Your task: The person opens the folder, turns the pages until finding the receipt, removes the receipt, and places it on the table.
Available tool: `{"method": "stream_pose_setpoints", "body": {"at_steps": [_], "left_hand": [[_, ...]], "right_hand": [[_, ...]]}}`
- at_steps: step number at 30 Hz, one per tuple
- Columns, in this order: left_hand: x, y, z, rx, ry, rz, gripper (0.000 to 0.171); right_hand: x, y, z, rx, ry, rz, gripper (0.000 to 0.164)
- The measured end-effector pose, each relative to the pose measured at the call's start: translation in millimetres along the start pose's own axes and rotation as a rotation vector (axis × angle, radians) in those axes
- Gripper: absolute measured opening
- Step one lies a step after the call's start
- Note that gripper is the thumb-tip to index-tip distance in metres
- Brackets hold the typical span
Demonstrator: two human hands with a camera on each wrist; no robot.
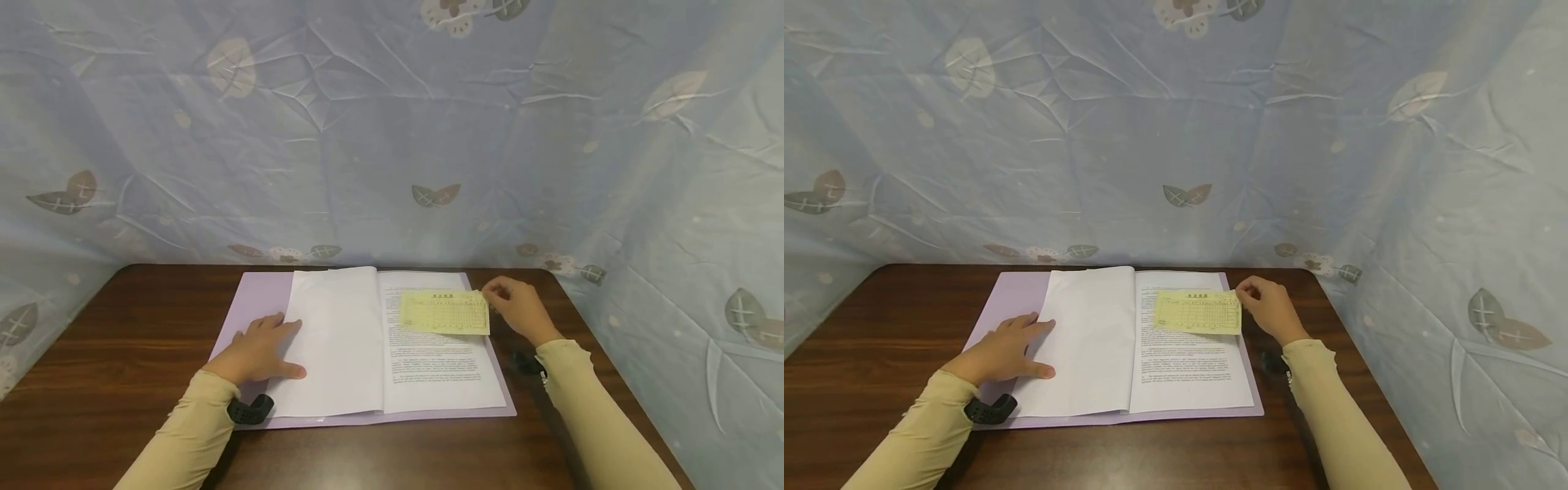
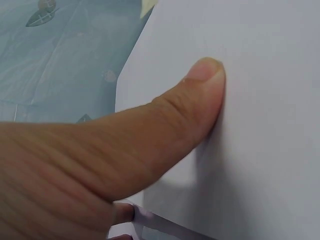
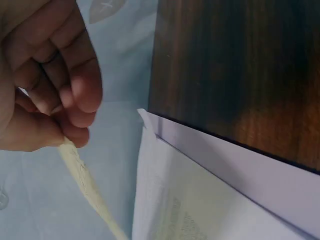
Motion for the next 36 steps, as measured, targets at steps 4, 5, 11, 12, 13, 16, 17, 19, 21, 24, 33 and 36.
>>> {"method": "stream_pose_setpoints", "body": {"at_steps": [4,5,11,12,13,16,17,19,21,24,33,36], "left_hand": [[0.8,-0.9,-1.9,-0.001,0.000,0.004,0.104],[1.0,-1.2,-2.4,-0.003,-0.004,0.007,0.104],[2.6,-1.0,-0.8,0.002,0.000,0.008,0.105],[2.8,-0.3,-0.2,0.003,0.001,0.010,0.105],[3.1,0.7,0.8,0.004,0.000,0.012,0.105],[4.0,4.6,3.9,0.011,0.004,0.016,0.106],[4.1,5.6,4.7,0.010,0.002,0.017,0.106],[3.9,7.1,5.4,0.011,0.004,0.017,0.107],[3.1,7.3,5.0,0.012,0.003,0.017,0.107],[1.8,6.8,4.0,0.012,0.005,0.016,0.108],[1.0,2.9,2.8,0.018,0.020,0.006,0.109],[1.8,4.0,4.2,0.021,0.022,0.007,0.110]], "right_hand": [[3.8,-9.3,-1.1,0.048,0.005,-0.021,0.013],[4.3,-11.7,-1.7,0.066,0.017,-0.019,0.014],[5.4,-28.0,-9.0,0.161,0.094,0.008,0.021],[5.4,-30.8,-11.3,0.174,0.103,0.017,0.023],[5.4,-33.6,-14.4,0.178,0.111,0.023,0.025],[6.9,-41.4,-29.7,0.187,0.125,0.046,0.030],[7.7,-44.3,-35.9,0.185,0.120,0.053,0.031],[8.8,-50.8,-48.5,0.170,0.109,0.064,0.031],[9.6,-58.6,-60.0,0.153,0.097,0.078,0.031],[8.3,-74.6,-68.5,0.103,0.085,0.100,0.032],[6.8,-109.2,-98.8,-0.102,0.061,0.160,0.038],[7.3,-111.1,-106.4,-0.120,0.081,0.176,0.038]]}}
Point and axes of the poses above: each hand's wrist, its own x-axis towards the middle knuckle, its own y-axis out of the palm, z = x × y, the point moved 3 cm from there along x, towards the middle knuckle, and after that the axes turned 15 degrees about -z, right-handed, at the moved point
